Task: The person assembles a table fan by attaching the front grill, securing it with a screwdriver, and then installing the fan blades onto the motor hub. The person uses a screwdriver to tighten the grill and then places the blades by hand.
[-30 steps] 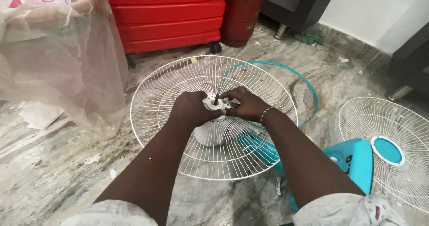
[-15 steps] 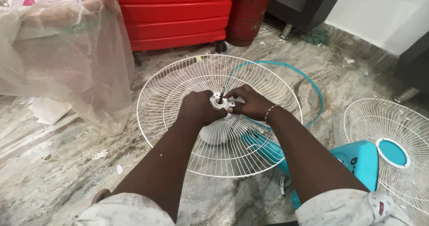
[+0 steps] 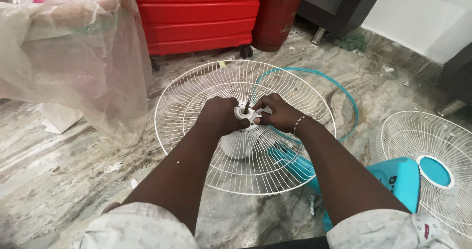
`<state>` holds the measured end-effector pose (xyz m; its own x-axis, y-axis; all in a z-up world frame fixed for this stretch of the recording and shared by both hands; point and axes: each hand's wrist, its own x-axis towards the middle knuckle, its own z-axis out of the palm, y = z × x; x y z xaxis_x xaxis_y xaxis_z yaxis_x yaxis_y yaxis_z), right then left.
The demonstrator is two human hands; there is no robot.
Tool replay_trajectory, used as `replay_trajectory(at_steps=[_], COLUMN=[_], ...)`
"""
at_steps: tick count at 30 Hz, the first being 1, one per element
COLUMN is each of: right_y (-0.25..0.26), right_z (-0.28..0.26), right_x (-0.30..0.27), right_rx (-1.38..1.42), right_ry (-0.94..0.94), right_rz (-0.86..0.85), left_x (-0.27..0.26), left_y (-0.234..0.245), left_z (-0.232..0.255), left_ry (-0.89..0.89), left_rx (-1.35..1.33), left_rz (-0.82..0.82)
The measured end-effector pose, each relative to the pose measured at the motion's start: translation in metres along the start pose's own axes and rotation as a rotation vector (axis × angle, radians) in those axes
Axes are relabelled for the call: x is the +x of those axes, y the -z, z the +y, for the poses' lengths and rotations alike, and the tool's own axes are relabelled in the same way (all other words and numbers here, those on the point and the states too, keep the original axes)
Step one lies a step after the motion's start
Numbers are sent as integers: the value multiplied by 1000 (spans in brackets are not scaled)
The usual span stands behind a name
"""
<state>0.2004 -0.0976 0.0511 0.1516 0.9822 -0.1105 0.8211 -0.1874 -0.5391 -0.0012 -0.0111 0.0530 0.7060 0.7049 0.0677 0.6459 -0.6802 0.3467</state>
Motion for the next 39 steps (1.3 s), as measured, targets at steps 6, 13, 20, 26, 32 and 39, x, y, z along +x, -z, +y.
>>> replay_trajectory(at_steps=[6,13,20,26,32,39], right_y=[-1,-6,-10,-11,-13,-13], right_z=[0,2,8,9,8,8], right_x=[5,8,15,19,22,19], right_rx=[-46,-76,-61,-11,42,178], right_ry=[12,-63,-14,-76,-131,-178], right_rz=[-6,19,35,44,53,55], left_x=[-2,2,8,11,18,24], left_y=[5,2,1,-3,1,-4], left_z=[-5,-9,-16,-19,-20,-26], left_ry=[-34,-98,-161,-222,-193,-241], left_rx=[-31,-32,-20,-109,-42,-63], left_rz=[-18,27,25,106,13,50])
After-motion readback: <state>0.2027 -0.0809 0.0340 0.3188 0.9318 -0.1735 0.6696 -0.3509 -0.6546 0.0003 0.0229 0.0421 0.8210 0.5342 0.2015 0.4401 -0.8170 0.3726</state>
